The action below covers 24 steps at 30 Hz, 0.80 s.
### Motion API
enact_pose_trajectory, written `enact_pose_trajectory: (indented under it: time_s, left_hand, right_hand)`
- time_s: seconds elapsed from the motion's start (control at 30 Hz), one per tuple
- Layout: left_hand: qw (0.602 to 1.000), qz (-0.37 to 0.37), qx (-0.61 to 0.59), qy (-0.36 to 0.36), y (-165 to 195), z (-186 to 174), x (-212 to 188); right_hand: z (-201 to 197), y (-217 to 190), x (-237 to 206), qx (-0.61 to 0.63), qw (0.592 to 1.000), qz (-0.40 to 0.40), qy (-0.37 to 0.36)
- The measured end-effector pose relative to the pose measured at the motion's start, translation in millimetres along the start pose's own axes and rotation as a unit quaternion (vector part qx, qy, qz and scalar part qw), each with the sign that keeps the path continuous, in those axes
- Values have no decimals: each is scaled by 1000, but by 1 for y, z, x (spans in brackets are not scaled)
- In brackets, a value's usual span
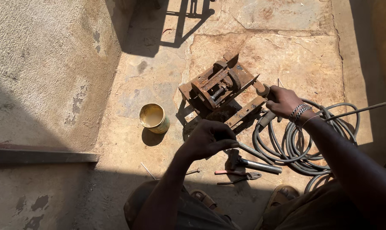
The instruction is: The person kneels on the ground working on a rusty metal clamp fixture. They turn a threaded rod by hand, hold a wrench, pour liquid from a plastic bottle onto the fixture's mechanism, and continue turning and adjusting the rod and components with the wrench and by hand.
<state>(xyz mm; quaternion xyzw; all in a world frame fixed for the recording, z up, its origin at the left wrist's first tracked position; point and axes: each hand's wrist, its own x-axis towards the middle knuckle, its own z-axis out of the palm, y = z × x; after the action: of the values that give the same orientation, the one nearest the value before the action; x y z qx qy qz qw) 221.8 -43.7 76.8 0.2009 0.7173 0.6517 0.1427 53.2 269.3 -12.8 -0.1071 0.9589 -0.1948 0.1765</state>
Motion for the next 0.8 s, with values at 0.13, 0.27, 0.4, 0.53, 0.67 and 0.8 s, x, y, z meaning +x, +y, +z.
enact_pose_trajectory:
  time_s: [0.13,0.27,0.4,0.53,0.67,0.8]
  left_hand:
    - [972,143,-179,-60,12,22,-4]
    - [941,157,-284,-96,28,48,-12]
    - [926,184,-310,-112,44,67,-15]
    - [957,131,-243,-84,58,74,-23]
    - [981,124,148,21,72,45,-55]
    - [955,-177,68,226,68,3,-120]
  right_hand:
    - [25,21,-61,-59,995,-73,-13]
    - [48,35,-102,-65,983,-154,74]
    - [53,40,-121,-90,992,-85,-7]
    - [47,32,-134,-151,979,-36,-134]
    - [39,19,-150,-256,943,10,-215]
    - [35,11,-159,-251,940,-36,-227]
